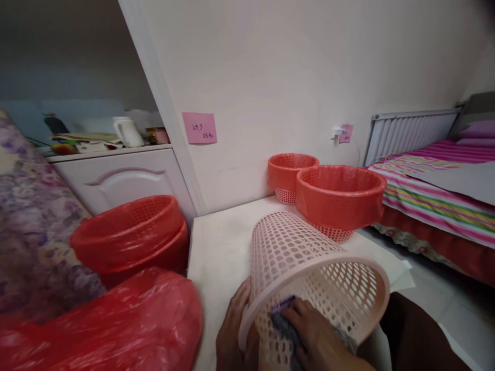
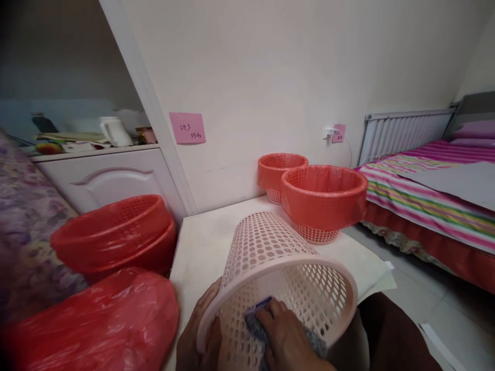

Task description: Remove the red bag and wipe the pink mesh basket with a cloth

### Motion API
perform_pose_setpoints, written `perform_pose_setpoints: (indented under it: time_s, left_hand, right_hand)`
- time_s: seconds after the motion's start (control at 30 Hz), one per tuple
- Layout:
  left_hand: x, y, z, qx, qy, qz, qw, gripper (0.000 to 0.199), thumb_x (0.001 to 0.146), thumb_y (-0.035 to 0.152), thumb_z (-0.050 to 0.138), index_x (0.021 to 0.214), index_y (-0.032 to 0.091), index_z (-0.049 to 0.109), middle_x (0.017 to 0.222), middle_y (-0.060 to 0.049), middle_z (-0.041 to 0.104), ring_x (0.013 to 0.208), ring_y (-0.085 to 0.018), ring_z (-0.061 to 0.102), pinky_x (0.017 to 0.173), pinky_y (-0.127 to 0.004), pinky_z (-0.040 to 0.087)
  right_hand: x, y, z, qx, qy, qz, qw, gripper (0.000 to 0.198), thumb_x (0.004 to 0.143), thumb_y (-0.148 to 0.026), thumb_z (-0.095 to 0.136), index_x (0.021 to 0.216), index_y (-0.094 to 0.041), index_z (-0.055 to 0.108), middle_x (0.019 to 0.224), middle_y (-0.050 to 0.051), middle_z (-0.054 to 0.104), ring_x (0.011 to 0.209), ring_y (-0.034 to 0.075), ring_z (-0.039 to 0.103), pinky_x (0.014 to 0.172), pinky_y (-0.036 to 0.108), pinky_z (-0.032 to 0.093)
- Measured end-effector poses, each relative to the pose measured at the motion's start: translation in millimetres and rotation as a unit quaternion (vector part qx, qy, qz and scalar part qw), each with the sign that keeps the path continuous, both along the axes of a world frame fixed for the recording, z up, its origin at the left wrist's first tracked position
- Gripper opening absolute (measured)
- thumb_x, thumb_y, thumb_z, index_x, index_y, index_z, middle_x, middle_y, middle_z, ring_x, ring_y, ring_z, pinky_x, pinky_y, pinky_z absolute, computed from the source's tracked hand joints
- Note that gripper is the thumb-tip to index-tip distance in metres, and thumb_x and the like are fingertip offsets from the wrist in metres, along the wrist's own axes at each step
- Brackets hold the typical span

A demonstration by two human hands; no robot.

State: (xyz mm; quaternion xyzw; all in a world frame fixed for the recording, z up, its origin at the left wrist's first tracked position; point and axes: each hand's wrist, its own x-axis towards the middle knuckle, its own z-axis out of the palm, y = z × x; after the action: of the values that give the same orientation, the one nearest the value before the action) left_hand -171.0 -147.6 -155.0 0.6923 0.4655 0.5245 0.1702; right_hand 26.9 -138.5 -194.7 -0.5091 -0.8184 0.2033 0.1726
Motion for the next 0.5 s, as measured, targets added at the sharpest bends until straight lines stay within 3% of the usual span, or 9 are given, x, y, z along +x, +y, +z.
perform_pose_setpoints:
  time_s: [0.1, 0.17, 0.27, 0.4, 0.5]
  left_hand:
    - [1.4, -5.7, 7.5, 0.018, 0.009, 0.026, 0.999, 0.045, 0.087, 0.028, 0.048, 0.131, 0.022, 0.049, 0.136, -0.009, 0.056, 0.125, -0.027, 0.052, 0.107, -0.047, 0.041]
    - [-3.1, -7.2, 10.7, 0.037, 0.025, 0.036, 0.998, 0.044, 0.086, 0.028, 0.05, 0.131, 0.023, 0.051, 0.133, -0.006, 0.058, 0.122, -0.026, 0.055, 0.106, -0.043, 0.043]
    - [-15.6, -5.7, 12.1, 0.058, 0.065, 0.059, 0.994, 0.044, 0.086, 0.028, 0.05, 0.13, 0.026, 0.051, 0.134, -0.003, 0.058, 0.123, -0.024, 0.054, 0.104, -0.039, 0.045]
    - [-20.9, -4.5, 17.5, 0.053, 0.093, 0.07, 0.992, 0.042, 0.087, 0.029, 0.049, 0.13, 0.029, 0.05, 0.134, -0.001, 0.057, 0.124, -0.023, 0.052, 0.105, -0.039, 0.044]
    - [-9.0, -7.6, 24.6, 0.011, 0.045, 0.013, 0.999, 0.047, 0.087, 0.031, 0.049, 0.134, 0.027, 0.044, 0.14, -0.004, 0.051, 0.129, -0.024, 0.047, 0.109, -0.04, 0.04]
  right_hand:
    - [7.5, -17.7, 8.9, -0.061, 0.018, 0.043, 0.997, 0.055, 0.062, -0.017, 0.058, 0.117, -0.023, 0.06, 0.114, 0.012, 0.059, 0.103, 0.03, 0.055, 0.086, 0.042, 0.046]
    - [12.9, -22.2, 13.7, -0.073, 0.101, 0.08, 0.989, 0.044, 0.068, -0.019, 0.057, 0.11, -0.027, 0.062, 0.109, 0.007, 0.063, 0.1, 0.026, 0.058, 0.086, 0.039, 0.047]
    - [17.6, -17.7, 18.1, -0.043, 0.227, 0.113, 0.966, 0.054, 0.063, -0.01, 0.055, 0.112, -0.032, 0.057, 0.11, 0.001, 0.064, 0.1, 0.02, 0.059, 0.089, 0.033, 0.046]
    - [11.2, 16.0, 32.9, 0.048, 0.213, 0.037, 0.975, 0.064, 0.055, -0.002, 0.048, 0.112, -0.027, 0.06, 0.115, 0.004, 0.063, 0.108, 0.022, 0.056, 0.095, 0.038, 0.043]
    - [2.1, 54.9, 50.5, 0.089, 0.186, -0.061, 0.977, 0.047, 0.067, -0.005, 0.05, 0.109, -0.025, 0.064, 0.121, 0.006, 0.062, 0.117, 0.027, 0.051, 0.103, 0.046, 0.037]
